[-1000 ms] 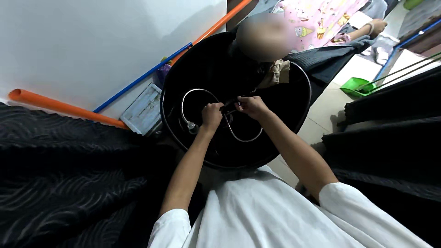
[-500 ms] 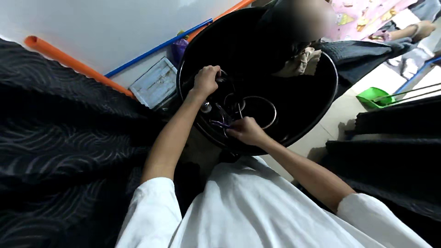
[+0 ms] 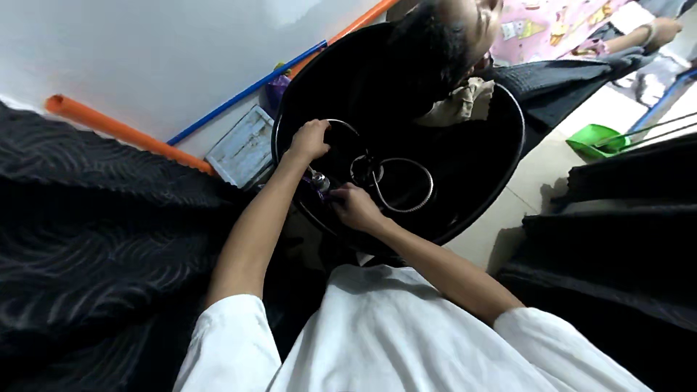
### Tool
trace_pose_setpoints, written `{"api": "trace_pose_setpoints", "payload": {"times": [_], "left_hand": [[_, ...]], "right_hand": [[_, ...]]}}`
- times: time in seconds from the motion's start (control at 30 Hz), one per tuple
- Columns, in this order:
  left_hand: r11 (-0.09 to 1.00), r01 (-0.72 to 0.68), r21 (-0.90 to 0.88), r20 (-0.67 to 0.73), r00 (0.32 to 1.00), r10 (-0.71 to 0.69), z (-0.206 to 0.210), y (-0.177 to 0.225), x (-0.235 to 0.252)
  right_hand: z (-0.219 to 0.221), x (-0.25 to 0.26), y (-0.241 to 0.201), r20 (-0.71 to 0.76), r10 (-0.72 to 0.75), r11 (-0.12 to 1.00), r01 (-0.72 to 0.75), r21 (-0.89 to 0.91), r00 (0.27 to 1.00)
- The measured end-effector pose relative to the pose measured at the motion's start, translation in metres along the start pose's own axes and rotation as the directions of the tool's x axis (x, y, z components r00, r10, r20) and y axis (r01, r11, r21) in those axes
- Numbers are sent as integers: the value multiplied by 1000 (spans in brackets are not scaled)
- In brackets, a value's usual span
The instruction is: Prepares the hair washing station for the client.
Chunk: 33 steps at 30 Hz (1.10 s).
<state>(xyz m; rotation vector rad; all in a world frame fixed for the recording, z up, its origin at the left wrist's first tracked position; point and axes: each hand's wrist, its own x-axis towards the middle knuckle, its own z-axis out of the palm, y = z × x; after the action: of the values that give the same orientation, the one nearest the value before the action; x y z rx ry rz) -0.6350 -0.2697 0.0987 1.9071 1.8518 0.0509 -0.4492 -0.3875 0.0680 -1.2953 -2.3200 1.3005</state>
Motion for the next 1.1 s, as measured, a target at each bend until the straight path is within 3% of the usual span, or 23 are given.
{"api": "trace_pose_setpoints", "payload": {"times": [0.13,0.27,0.33,0.43,0.6,0.7,0.8,0.87,0.93,1.03,1.1], "left_hand": [[983,-80,165,286,958,30,2,-12,48],[905,-196,378,463,886,-1,12,-15,82],[871,-257,419,473,881,33,19,-15,91],[857,-357,371,455,875,167,40,-13,105],[810,-470,351,454,842,292,72,-18,113],[910,-385,155,494,828,266,57,-17,116],[969,-125,-214,525,822,221,28,-25,113],[877,95,-471,536,820,199,7,-34,103],[757,189,-626,486,853,188,-12,-40,98],[634,287,-718,462,878,125,-24,-31,85],[621,321,-715,497,858,129,-11,-15,73]], "right_hand": [[-41,32,21,-77,322,947,-321,23,944],[-45,78,46,-155,668,742,-667,69,728],[-21,98,49,-210,743,668,-722,182,635],[11,120,62,-323,757,642,-740,202,568],[-1,100,70,-346,715,691,-690,216,607],[-24,71,79,-306,772,636,-689,348,558],[-38,40,75,-315,802,596,-640,485,507],[-41,21,68,-335,807,586,-591,554,487],[-44,7,62,-384,793,602,-511,614,473],[-40,-2,51,-493,744,654,-343,674,451],[-32,6,35,-545,675,705,-219,674,497]]}}
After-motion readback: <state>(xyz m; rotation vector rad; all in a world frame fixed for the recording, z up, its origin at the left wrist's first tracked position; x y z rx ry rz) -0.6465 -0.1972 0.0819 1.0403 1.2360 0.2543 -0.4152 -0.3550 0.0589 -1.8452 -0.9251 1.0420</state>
